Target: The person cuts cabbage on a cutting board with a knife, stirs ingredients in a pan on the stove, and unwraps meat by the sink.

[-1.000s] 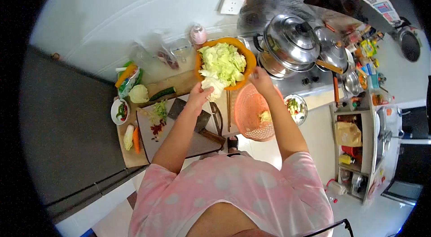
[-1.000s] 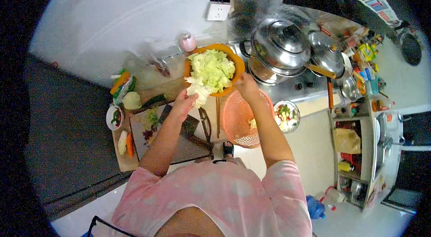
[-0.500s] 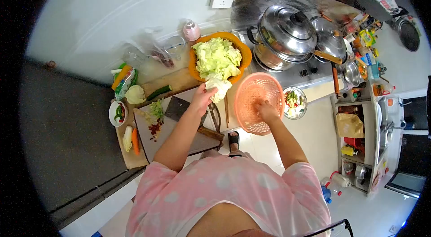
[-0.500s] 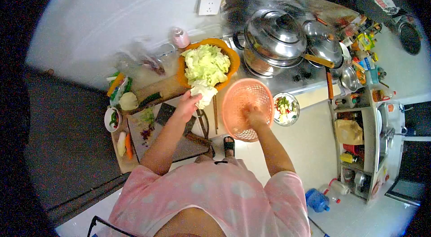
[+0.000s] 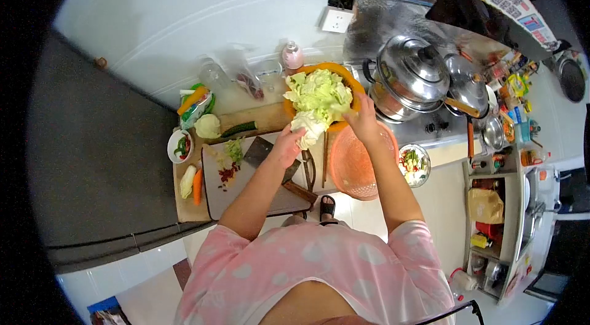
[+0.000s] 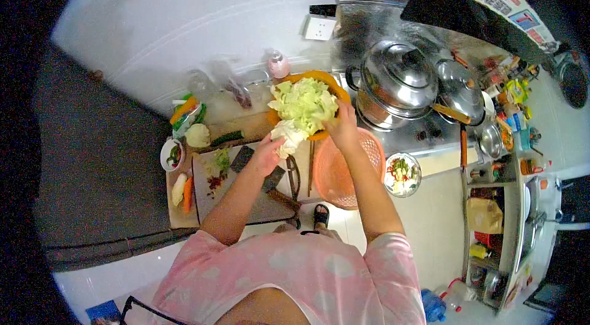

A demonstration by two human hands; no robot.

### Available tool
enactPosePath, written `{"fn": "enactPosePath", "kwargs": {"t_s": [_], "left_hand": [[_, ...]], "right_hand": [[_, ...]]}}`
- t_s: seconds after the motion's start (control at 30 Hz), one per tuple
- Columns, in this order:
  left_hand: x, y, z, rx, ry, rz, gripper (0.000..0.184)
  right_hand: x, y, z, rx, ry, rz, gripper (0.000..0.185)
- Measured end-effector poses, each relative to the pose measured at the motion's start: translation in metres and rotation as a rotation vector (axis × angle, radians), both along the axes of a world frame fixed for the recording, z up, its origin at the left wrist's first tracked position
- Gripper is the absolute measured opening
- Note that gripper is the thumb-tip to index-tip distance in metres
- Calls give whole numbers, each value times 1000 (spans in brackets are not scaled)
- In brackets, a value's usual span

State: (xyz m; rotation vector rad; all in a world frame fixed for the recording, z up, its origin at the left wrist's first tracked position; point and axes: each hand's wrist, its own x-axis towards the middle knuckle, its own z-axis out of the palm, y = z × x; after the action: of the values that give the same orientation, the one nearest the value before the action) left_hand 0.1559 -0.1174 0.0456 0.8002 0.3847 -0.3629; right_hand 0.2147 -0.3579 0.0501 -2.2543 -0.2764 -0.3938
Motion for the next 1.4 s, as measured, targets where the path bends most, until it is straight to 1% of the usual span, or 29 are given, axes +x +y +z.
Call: {"fn": "enactPosePath", "kwargs": {"t_s": [0.07, 0.1, 0.17, 0.2, 0.27, 0.3, 0.33, 0.4, 0.43, 0.53, 0.57, 0.63, 0.67, 0.7, 0.73, 0.8, 0.87, 0.93, 0.97, 1.07, 1.13, 1.17, 1.2, 1.23, 1.27, 1.3, 1.33, 1.37, 1.4], "left_hand": [[-3, 9, -6, -8, -43, 20, 48], [-5, 15, -16, 13, -38, 46, 48], [-13, 22, -15, 99, 10, 115, 46], [-19, 28, -19, 75, -8, 146, 46], [-32, 43, -30, 28, -49, 203, 45], [-42, 47, -21, 62, 18, 255, 45], [-50, 55, -30, 65, 2, 288, 44], [-70, 69, -43, 75, -27, 353, 43], [-81, 73, -44, 93, 16, 427, 44], [-112, 87, -37, 121, 56, 479, 44], [-120, 90, -33, 149, 90, 508, 45], [-131, 94, -24, 200, 151, 559, 46], [-135, 99, -27, 188, 130, 531, 47], [-138, 106, -33, 175, 108, 500, 48], [-140, 113, -43, 160, 86, 465, 48], [-144, 132, -88, 105, 116, 423, 49], [-142, 133, -89, 79, 127, 408, 49], [-143, 117, -50, 78, 127, 448, 49], [-143, 120, -60, 91, 116, 387, 50], [-139, 126, -95, 138, 109, 233, 53], [-133, 106, -106, 169, 139, 162, 56], [-132, 98, -145, 319, 149, 127, 58], [-134, 91, -146, 400, 67, 118, 60], [-136, 84, -147, 481, -18, 108, 62], [-137, 79, -148, 563, -107, 101, 64], [-140, 77, -135, 871, -169, 112, 63], [-144, 77, -110, 1181, -230, 121, 61], [-147, 78, -91, 1492, -293, 128, 60], [-150, 82, -83, 1542, -431, 114, 54]], "right_hand": [[10, 17, 3, -13, -130, -44, 61], [6, 25, 5, 4, -147, -16, 45], [-12, 45, 1, 75, 221, 129, 33], [-24, 54, -2, 105, 406, 198, 28], [-48, 71, -27, 77, 384, 377, 14], [-61, 81, -32, 122, 438, 441, 10], [-74, 90, -38, 167, 494, 507, 7], [-94, 109, -50, 38, 435, 643, 10], [-105, 112, -50, -37, 522, 707, 19], [-133, 127, -44, -365, 424, 692, 33], [-139, 130, -40, -473, 413, 695, 44], [-149, 136, -51, -555, 487, 681, 45], [-154, 139, -63, -599, 524, 668, 46], [-159, 143, -88, -651, 495, 642, 45], [-161, 144, -87, -619, 516, 619, 46], [-163, 142, -81, -555, 558, 560, 48], [-162, 137, -69, -401, 586, 427, 47], [-164, 130, -60, -259, 608, 298, 47], [-170, 126, -62, -219, 398, 253, 45], [-176, 113, -65, 172, 554, 108, 39], [-178, 108, -41, 213, 677, 60, 33], [-178, 106, -24, 235, 737, 36, 30], [-180, 103, -17, 259, 800, 12, 28], [-182, 98, -28, 142, 554, 49, 24], [-186, 97, -31, 109, 534, 54, 23], [-191, 102, -22, 75, 515, 62, 23], [-196, 104, -19, 44, 497, 73, 22], [-200, 102, -35, -24, 438, 88, 23], [-204, 105, -30, -49, 438, 111, 26]]}}
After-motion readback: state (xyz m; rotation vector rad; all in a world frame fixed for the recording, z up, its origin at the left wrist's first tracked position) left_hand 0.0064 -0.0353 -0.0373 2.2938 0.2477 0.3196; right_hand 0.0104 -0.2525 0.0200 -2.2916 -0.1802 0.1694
